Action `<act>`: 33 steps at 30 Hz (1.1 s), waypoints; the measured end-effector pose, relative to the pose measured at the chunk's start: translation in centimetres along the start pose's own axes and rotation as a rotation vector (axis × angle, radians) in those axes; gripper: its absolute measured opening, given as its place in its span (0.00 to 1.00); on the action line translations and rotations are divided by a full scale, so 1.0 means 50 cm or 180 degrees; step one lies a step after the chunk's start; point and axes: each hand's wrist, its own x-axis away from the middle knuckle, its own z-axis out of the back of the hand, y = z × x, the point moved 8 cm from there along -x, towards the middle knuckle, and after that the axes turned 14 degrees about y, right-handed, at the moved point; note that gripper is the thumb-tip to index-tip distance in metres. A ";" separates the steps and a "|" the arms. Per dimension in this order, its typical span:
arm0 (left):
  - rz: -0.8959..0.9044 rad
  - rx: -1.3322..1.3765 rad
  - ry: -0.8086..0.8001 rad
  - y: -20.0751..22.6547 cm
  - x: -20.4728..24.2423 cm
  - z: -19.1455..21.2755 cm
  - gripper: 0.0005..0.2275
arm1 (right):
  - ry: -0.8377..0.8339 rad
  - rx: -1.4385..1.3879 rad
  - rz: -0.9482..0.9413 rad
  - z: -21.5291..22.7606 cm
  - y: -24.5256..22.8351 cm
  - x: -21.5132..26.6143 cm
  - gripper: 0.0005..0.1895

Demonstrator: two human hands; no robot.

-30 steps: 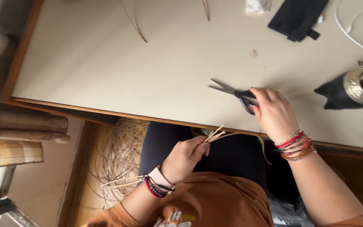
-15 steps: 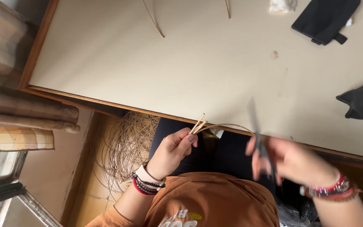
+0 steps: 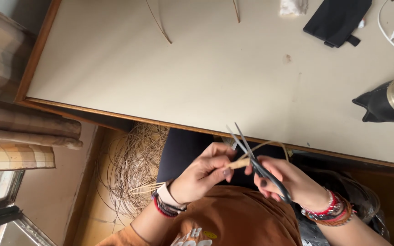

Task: Measuring and cutting thin wooden strips for basket weaving or craft work

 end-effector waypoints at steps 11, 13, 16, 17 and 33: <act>0.0298 0.1528 -0.0137 -0.068 -0.031 -0.068 0.15 | 0.0403 0.0473 0.0397 0.109 -0.029 0.009 0.14; 0.0446 0.1524 0.0012 -0.082 -0.037 -0.067 0.17 | 0.1150 0.1360 0.0271 0.192 -0.022 -0.026 0.16; 0.0082 0.1212 -0.0005 -0.053 -0.046 -0.077 0.18 | 0.2282 0.3823 0.1647 0.286 -0.054 -0.079 0.28; 0.0109 0.1236 -0.0033 -0.050 -0.046 -0.081 0.18 | 0.2532 0.4111 0.1760 0.302 -0.047 -0.098 0.23; 0.1920 -0.3361 0.1696 -0.323 0.211 0.263 0.10 | 0.0807 0.2912 0.1726 -0.020 0.085 -0.054 0.19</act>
